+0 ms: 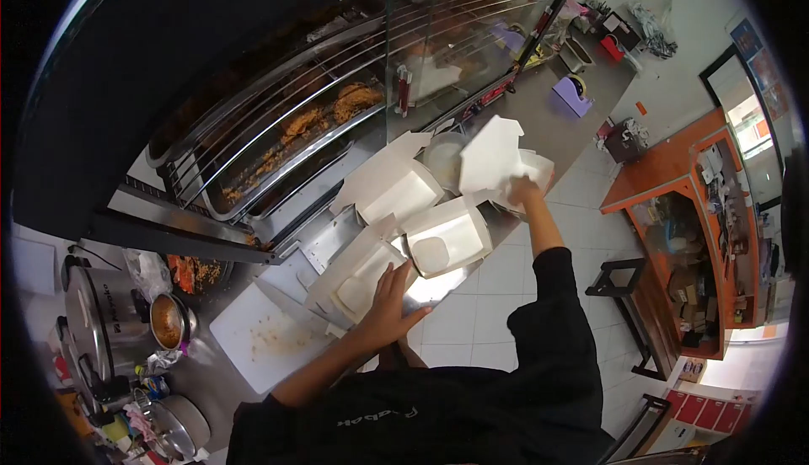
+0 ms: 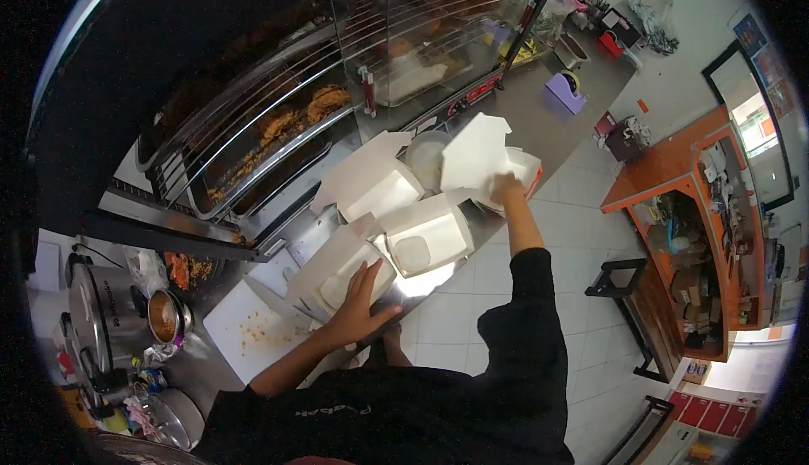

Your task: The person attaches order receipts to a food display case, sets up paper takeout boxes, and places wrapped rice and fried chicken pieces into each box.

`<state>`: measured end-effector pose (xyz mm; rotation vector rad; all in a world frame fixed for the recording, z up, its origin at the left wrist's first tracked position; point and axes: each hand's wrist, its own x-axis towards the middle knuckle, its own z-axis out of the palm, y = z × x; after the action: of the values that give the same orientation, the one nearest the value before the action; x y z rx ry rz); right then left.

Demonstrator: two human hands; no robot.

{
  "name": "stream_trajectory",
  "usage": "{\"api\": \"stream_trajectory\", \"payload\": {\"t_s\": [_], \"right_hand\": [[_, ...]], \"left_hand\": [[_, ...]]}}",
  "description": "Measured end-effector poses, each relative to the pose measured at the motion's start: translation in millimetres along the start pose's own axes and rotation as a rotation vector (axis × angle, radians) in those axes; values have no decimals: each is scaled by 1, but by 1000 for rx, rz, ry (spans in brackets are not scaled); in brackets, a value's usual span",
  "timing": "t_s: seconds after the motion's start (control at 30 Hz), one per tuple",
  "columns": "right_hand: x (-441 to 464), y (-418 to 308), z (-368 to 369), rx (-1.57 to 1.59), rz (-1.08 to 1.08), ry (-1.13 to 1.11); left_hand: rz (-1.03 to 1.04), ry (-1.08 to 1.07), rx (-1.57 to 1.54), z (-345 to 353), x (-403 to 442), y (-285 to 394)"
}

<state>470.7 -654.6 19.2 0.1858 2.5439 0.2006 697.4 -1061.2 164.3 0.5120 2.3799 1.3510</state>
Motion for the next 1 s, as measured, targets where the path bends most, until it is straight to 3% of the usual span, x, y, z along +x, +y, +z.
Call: {"api": "stream_trajectory", "payload": {"t_s": [0.07, 0.2, 0.27, 0.43, 0.53, 0.63, 0.73, 0.8, 0.9, 0.93, 0.97, 1.0], "right_hand": [[-23, -8, 21, 177, 36, 52], [-65, -36, 29, 410, 148, 390], [-62, -46, 33, 438, 167, 384], [-49, -30, 21, 522, -91, 43], [-43, -22, 25, 486, -239, -10], [-62, -37, 12, 246, -128, 91], [-56, -25, 35, 71, -165, 219], [-48, -8, 39, 141, -228, 241], [-43, 21, 24, 357, -276, 261], [-32, 41, 43, 353, -342, 543], [-64, 35, 23, 475, -193, 580], [-76, 37, 20, 610, -180, 651]], "left_hand": [[-36, 45, 45, -1, -11, -17], [-115, 147, 80, 6, -35, -50], [-123, 162, 79, 14, -42, -69], [-125, 139, 146, 18, -55, -73], [-184, 140, 137, 14, -61, -75], [-205, 152, 130, 8, -73, -84], [-204, 174, 160, -3, -93, -91], [-250, 199, 216, -16, -112, -99], [-212, 325, 79, -74, -147, -88], [-190, 477, 178, -100, -170, -85], [-168, 623, 286, -130, -193, -84], [-152, 766, 410, -162, -221, -83]]}}
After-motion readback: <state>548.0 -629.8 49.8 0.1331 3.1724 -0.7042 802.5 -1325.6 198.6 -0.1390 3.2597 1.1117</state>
